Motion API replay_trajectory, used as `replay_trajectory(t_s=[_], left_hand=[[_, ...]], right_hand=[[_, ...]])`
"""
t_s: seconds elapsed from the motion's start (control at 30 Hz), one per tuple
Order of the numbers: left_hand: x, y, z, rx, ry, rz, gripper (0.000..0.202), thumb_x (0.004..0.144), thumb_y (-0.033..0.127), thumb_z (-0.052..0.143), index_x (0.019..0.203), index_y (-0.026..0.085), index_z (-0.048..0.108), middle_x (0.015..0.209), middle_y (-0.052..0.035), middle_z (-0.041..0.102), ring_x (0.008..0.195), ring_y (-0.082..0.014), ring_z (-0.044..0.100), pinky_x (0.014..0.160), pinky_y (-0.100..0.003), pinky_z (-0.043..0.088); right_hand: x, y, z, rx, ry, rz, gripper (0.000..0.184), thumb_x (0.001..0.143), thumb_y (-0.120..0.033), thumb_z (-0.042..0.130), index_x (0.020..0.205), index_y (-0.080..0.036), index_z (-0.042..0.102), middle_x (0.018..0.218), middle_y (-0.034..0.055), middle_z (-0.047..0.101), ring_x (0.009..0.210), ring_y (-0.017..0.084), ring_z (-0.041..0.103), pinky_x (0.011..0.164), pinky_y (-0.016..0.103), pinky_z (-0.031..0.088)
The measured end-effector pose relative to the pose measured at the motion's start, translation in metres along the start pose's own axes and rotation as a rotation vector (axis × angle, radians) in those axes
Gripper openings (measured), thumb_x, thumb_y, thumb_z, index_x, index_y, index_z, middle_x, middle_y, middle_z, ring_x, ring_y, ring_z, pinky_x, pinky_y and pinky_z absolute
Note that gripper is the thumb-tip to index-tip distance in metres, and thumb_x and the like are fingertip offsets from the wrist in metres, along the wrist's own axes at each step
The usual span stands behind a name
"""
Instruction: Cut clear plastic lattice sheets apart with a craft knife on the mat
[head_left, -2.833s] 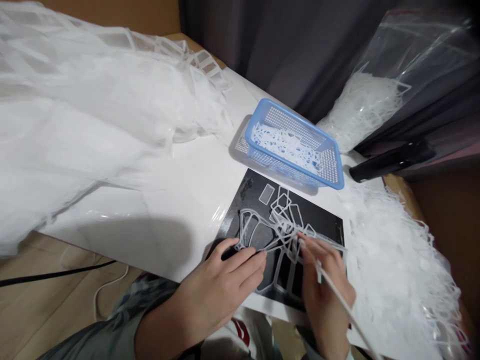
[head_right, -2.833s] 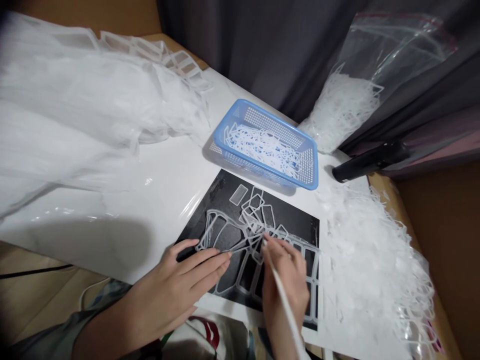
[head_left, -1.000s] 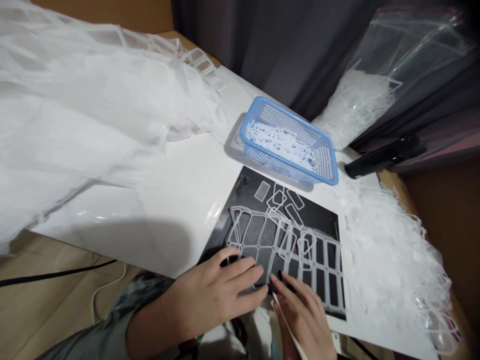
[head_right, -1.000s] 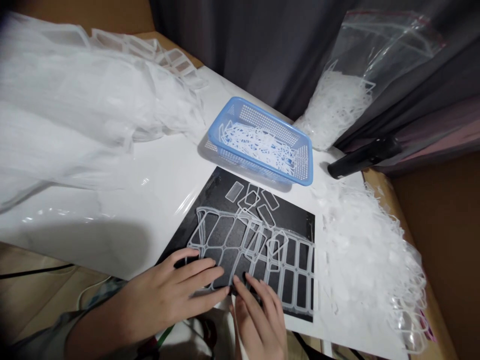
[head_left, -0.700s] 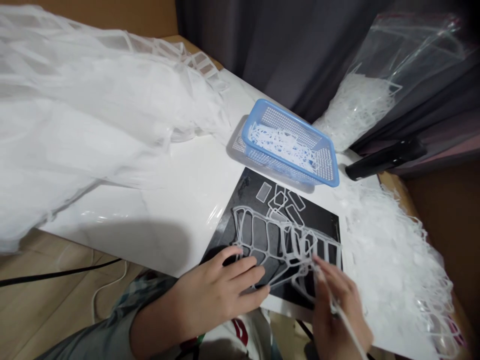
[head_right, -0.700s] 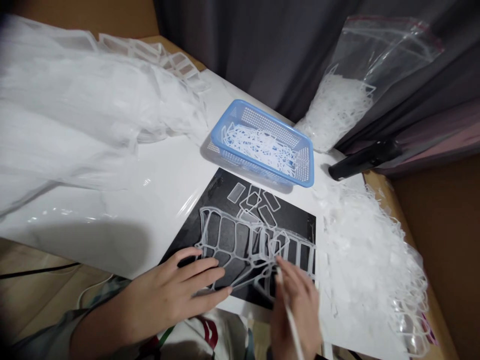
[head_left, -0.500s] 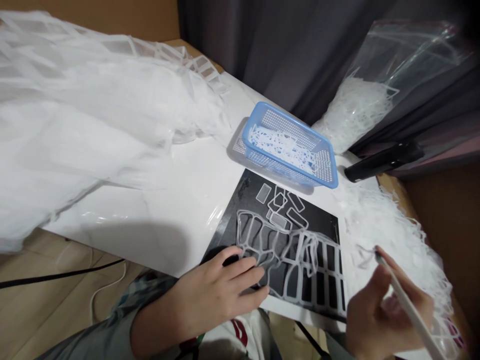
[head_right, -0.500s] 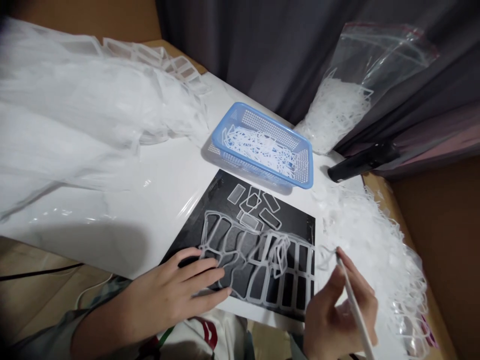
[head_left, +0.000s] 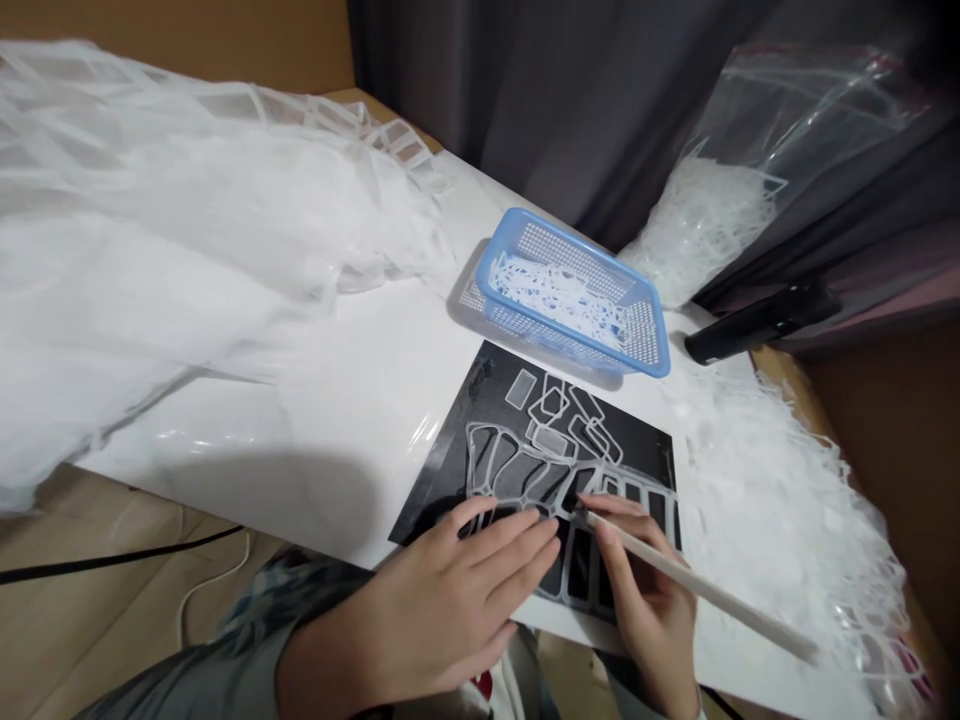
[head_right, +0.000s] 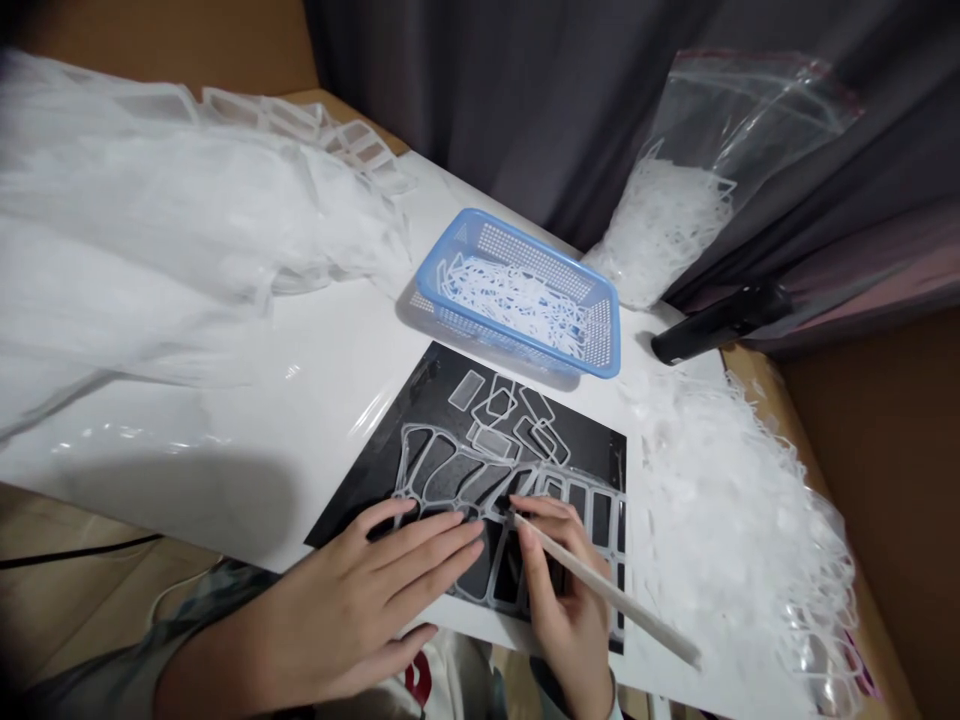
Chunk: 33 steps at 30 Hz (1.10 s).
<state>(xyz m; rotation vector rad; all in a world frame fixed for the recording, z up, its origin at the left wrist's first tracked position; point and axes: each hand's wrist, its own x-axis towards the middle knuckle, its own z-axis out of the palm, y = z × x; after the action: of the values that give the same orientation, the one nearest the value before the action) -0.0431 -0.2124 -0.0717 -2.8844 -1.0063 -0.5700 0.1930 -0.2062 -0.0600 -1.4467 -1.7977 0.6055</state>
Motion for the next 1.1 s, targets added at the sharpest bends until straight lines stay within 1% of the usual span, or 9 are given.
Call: replay_trajectory(t_s=[0.1,0.2,0.37,0.6,0.7,0.83,1.0,1.07,1.1], left_hand=[[0.0056,0.0002,0.0059,-0.026,-0.018,-0.017,0.056,0.103,0.048,0.040,0.144,0.012,0.049,0.151,-0.0052,0.051,0.139,-0.0225,0.035,0.110,-0.045,0.025],[0.0052,-0.0001,0.0093,-0.048,-0.025,-0.019,0.056,0.102,0.049,0.041,0.143,0.012,0.050,0.148,-0.0040,0.054,0.136,-0.0221,0.039,0.109,-0.045,0.026],[0.0044,-0.0014,0.0095,-0.050,-0.033,-0.012,0.056,0.100,0.050,0.045,0.142,0.014,0.051,0.149,-0.0031,0.053,0.135,-0.0217,0.039,0.108,-0.044,0.028],[0.0039,-0.0013,0.0097,-0.062,-0.042,-0.022,0.057,0.100,0.051,0.046,0.143,0.014,0.050,0.149,-0.0013,0.053,0.135,-0.0209,0.038,0.106,-0.045,0.027],[0.0047,-0.0010,0.0088,-0.068,-0.057,-0.026,0.057,0.100,0.052,0.045,0.143,0.014,0.050,0.149,-0.0009,0.054,0.135,-0.0203,0.038,0.106,-0.045,0.026],[0.0065,-0.0012,0.0078,-0.063,-0.055,-0.034,0.056,0.101,0.052,0.045,0.142,0.014,0.051,0.148,0.0000,0.055,0.134,-0.0194,0.039,0.105,-0.045,0.027],[0.0052,-0.0008,0.0079,-0.078,-0.049,-0.034,0.056,0.101,0.051,0.046,0.142,0.013,0.050,0.148,-0.0012,0.055,0.133,-0.0196,0.041,0.105,-0.045,0.027],[0.0059,-0.0002,0.0061,-0.137,-0.014,-0.060,0.056,0.099,0.052,0.048,0.140,0.013,0.050,0.145,-0.0025,0.057,0.131,-0.0202,0.044,0.105,-0.045,0.027],[0.0073,0.0002,0.0045,-0.200,0.016,-0.088,0.057,0.098,0.054,0.050,0.139,0.014,0.052,0.142,-0.0031,0.059,0.129,-0.0206,0.047,0.105,-0.044,0.026]], right_hand=[[0.0016,0.0005,-0.0002,0.019,-0.107,-0.025,0.013,0.100,-0.021,0.055,0.101,-0.022,0.068,0.114,0.0079,0.071,0.113,0.024,0.063,0.100,0.043,0.048],[0.0029,0.0004,-0.0003,0.012,-0.150,-0.027,0.014,0.100,-0.020,0.055,0.106,-0.024,0.068,0.114,0.0069,0.071,0.114,0.024,0.062,0.101,0.043,0.048],[0.0021,-0.0009,-0.0002,-0.014,-0.172,-0.025,0.017,0.101,-0.021,0.055,0.110,-0.025,0.068,0.114,0.0057,0.071,0.115,0.023,0.061,0.099,0.039,0.049],[0.0000,-0.0010,-0.0010,-0.008,-0.189,-0.028,0.024,0.104,-0.021,0.049,0.120,-0.027,0.066,0.118,0.0047,0.069,0.118,0.023,0.058,0.103,0.040,0.044],[-0.0003,-0.0011,-0.0015,0.005,-0.204,-0.016,0.023,0.104,-0.022,0.049,0.120,-0.029,0.065,0.118,0.0036,0.068,0.119,0.023,0.056,0.103,0.039,0.042],[0.0007,-0.0023,-0.0025,0.006,-0.225,-0.034,0.020,0.104,-0.022,0.050,0.116,-0.029,0.064,0.119,0.0024,0.067,0.118,0.023,0.055,0.104,0.038,0.039],[0.0023,-0.0030,-0.0024,0.015,-0.231,-0.049,0.022,0.104,-0.019,0.048,0.115,-0.029,0.064,0.116,0.0015,0.067,0.115,0.021,0.056,0.101,0.036,0.039],[0.0018,-0.0024,-0.0024,0.029,-0.227,-0.043,0.021,0.104,-0.019,0.048,0.114,-0.029,0.064,0.115,0.0016,0.066,0.114,0.021,0.056,0.101,0.036,0.039],[0.0012,-0.0020,-0.0025,0.036,-0.225,-0.039,0.021,0.104,-0.019,0.048,0.114,-0.029,0.064,0.115,0.0016,0.066,0.115,0.021,0.056,0.101,0.036,0.039]])
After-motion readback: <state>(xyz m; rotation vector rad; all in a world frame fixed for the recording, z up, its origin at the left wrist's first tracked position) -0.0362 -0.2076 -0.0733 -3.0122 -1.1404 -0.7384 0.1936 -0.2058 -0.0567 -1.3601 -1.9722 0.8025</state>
